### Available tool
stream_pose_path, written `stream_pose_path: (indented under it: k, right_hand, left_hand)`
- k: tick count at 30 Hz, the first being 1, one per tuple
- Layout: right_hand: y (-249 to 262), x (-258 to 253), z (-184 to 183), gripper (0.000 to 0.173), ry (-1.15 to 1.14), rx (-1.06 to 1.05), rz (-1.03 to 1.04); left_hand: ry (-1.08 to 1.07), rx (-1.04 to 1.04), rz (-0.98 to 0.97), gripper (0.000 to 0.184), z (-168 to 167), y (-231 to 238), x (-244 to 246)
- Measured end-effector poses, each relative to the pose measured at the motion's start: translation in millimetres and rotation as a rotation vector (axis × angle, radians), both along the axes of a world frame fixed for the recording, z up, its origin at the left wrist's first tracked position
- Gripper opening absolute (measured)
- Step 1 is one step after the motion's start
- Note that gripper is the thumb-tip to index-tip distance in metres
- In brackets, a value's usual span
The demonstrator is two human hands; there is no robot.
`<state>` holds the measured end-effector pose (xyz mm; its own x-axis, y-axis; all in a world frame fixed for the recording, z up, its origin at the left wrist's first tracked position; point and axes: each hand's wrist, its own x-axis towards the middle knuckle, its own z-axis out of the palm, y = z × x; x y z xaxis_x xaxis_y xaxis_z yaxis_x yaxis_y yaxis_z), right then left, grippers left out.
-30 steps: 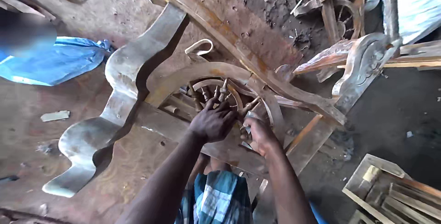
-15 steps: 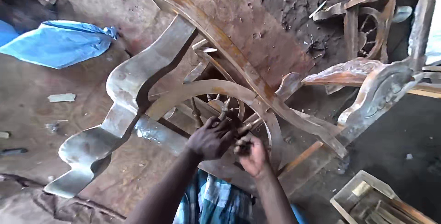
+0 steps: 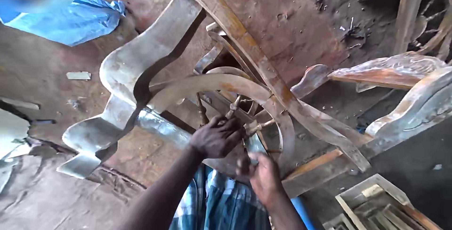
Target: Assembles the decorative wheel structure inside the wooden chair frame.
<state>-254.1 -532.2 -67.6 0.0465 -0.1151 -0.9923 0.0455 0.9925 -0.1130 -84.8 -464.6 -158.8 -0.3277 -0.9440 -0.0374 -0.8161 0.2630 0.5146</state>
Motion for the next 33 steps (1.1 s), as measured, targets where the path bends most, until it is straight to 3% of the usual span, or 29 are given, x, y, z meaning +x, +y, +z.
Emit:
stream_pose_path:
  k: [3, 6, 9, 13, 16, 21, 24, 26, 29, 31, 33]
  right_hand:
    - [-7.9, 17.9, -15.5, 0.027, 0.046, -0.030, 0.056]
    - [0.1, 15.2, 4.9, 0.027, 0.040, -0.087, 0.182]
    - [-7.1, 18.1, -4.5, 0.028, 0.095, -0.098, 0.279]
    - [-6.3, 20.2, 7.0, 0.043, 0.056, -0.179, 0.388]
    - [-3.2, 21.8, 0.7, 0.036, 0.128, -0.184, 0.406]
    - [2.9, 25.9, 8.8, 0.052, 0.101, -0.271, 0.488]
    - [3.9, 26.8, -2.7, 0.048, 0.190, -0.228, 0.474]
    - [0.5, 21.7, 4.7, 0.047, 0.135, -0.324, 0.505]
    - [10.1, -8.3, 35.6, 0.049, 0.106, -0.681, 0.816]
    - [3.8, -17.2, 40.5, 0.056, 0.272, -0.981, 1.236]
    - [-6.1, -14.6, 27.2, 0.068, 0.381, -1.107, 1.640]
  left_hand:
    - [-0.021, 0.026, -0.020, 0.036, 0.9, -2.6, 1.7]
    - [-0.026, 0.001, -0.010, 0.031, -1.2, -3.3, 1.2]
    - [-0.030, 0.013, -0.021, 0.033, 1.8, -1.1, 0.1]
    - [-0.036, -0.020, -0.014, 0.028, -1.4, -5.7, 1.8]
    - [-0.039, -0.002, -0.030, 0.030, 0.1, -1.9, -0.6]
    - [-0.039, -0.033, -0.019, 0.029, -5.0, -4.7, 2.4]
    - [-0.010, 0.013, -0.037, 0.029, -0.4, -0.9, -0.1]
    - [-0.008, -0.015, -0.027, 0.028, -2.5, -6.8, 2.7]
    - [-0.002, -0.062, -0.012, 0.032, -7.8, -2.2, 0.0]
    - [0.002, -0.041, -0.002, 0.033, -5.4, 0.1, -2.2]
    - [-0.014, -0.047, 0.049, 0.037, -6.5, 1.1, -2.8]
